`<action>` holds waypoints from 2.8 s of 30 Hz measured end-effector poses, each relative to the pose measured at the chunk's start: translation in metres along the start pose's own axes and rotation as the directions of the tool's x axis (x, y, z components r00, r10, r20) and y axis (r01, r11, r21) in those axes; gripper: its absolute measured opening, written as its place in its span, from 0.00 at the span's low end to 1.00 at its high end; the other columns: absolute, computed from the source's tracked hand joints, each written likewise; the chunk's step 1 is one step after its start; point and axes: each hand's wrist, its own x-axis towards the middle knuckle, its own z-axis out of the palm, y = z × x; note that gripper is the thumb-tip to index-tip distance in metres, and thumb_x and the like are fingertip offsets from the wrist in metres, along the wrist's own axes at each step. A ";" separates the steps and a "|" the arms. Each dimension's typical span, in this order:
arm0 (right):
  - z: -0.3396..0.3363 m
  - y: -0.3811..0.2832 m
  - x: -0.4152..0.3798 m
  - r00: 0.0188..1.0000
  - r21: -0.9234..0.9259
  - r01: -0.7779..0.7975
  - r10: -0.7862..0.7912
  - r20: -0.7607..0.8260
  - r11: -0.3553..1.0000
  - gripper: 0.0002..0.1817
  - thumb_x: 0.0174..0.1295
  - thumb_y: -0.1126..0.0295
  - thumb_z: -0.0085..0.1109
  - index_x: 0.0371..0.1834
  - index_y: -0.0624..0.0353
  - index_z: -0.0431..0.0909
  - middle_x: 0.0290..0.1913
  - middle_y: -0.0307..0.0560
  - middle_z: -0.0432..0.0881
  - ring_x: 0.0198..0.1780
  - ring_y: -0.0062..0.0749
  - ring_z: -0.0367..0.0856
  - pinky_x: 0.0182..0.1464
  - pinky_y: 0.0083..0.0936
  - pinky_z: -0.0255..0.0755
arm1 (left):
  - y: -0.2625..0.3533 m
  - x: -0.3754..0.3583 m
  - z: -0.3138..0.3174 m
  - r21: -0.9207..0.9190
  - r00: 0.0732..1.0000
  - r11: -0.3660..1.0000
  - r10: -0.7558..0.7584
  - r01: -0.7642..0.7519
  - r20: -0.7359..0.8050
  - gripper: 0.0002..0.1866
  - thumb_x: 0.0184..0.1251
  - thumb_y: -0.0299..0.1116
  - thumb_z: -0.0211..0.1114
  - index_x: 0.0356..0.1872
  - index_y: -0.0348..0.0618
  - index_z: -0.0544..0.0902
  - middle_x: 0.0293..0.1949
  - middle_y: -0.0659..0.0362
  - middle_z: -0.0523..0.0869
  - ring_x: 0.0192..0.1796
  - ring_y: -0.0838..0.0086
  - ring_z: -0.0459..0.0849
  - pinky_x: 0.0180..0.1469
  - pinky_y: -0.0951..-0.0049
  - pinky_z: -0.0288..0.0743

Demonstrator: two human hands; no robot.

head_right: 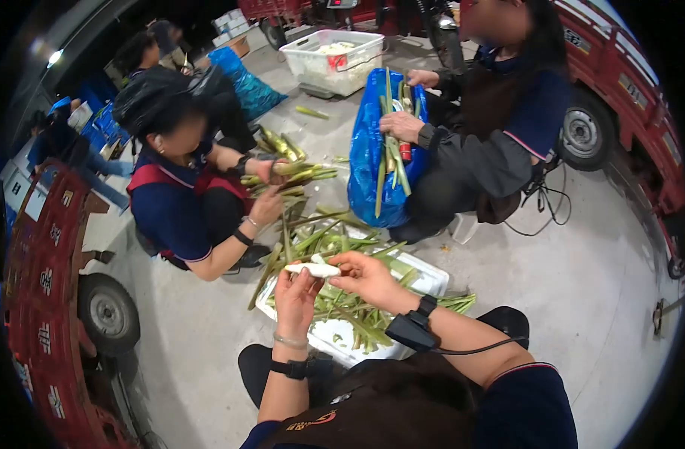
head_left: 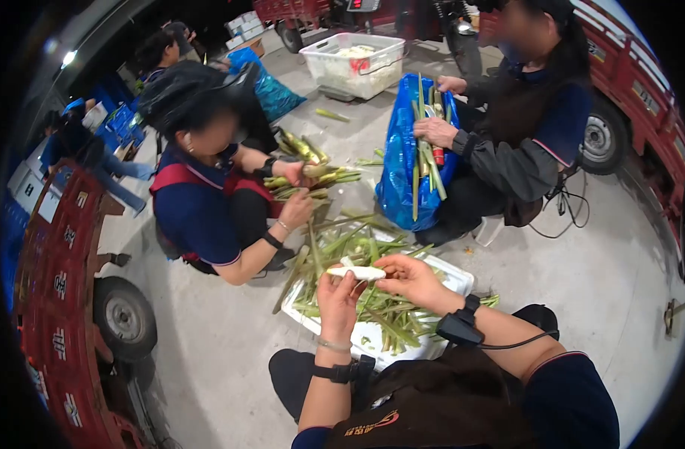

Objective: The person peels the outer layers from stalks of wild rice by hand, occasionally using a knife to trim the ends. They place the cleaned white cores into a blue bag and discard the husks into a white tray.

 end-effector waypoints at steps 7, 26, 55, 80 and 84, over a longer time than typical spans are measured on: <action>-0.037 -0.025 0.037 0.938 -0.276 0.105 -0.187 -0.292 0.955 0.12 0.57 0.73 0.67 0.43 0.63 0.80 0.37 0.37 0.82 0.36 0.15 0.77 0.40 0.16 0.72 | -0.043 0.004 0.006 -0.061 0.929 0.934 -0.340 0.351 0.147 0.21 0.70 0.43 0.60 0.56 0.43 0.70 0.51 0.57 0.79 0.51 0.67 0.81 0.47 0.69 0.76; -0.198 -0.070 0.162 0.649 -0.444 0.349 -0.555 -0.520 0.825 0.11 0.56 0.74 0.65 0.40 0.66 0.77 0.32 0.43 0.83 0.30 0.22 0.80 0.29 0.20 0.73 | -0.051 -0.024 -0.037 0.185 0.958 0.940 -0.276 0.287 -0.080 0.14 0.64 0.33 0.66 0.48 0.42 0.76 0.43 0.60 0.81 0.47 0.72 0.83 0.43 0.72 0.75; -0.209 -0.038 0.181 0.690 -0.384 0.201 -0.408 -0.598 0.901 0.13 0.61 0.69 0.62 0.46 0.63 0.77 0.34 0.44 0.83 0.27 0.23 0.81 0.28 0.19 0.75 | -0.077 -0.025 -0.079 0.341 0.918 0.854 -0.380 0.394 -0.108 0.12 0.65 0.36 0.65 0.46 0.45 0.77 0.40 0.65 0.82 0.45 0.76 0.83 0.45 0.72 0.74; -0.221 -0.035 0.154 0.701 -0.376 0.107 -0.338 -0.628 0.920 0.13 0.61 0.67 0.62 0.44 0.62 0.76 0.34 0.40 0.81 0.32 0.21 0.81 0.26 0.18 0.72 | -0.111 -0.008 -0.074 0.550 0.895 0.750 -0.446 0.367 0.011 0.18 0.63 0.38 0.67 0.50 0.41 0.77 0.41 0.62 0.84 0.44 0.77 0.83 0.45 0.76 0.75; -0.222 -0.045 0.152 0.706 -0.307 0.164 -0.329 -0.627 0.937 0.15 0.61 0.67 0.62 0.47 0.63 0.76 0.36 0.42 0.82 0.33 0.25 0.82 0.29 0.18 0.73 | -0.135 -0.002 -0.041 0.904 0.870 0.409 -0.393 -0.125 0.298 0.28 0.56 0.43 0.70 0.55 0.38 0.75 0.46 0.54 0.83 0.48 0.64 0.82 0.51 0.67 0.75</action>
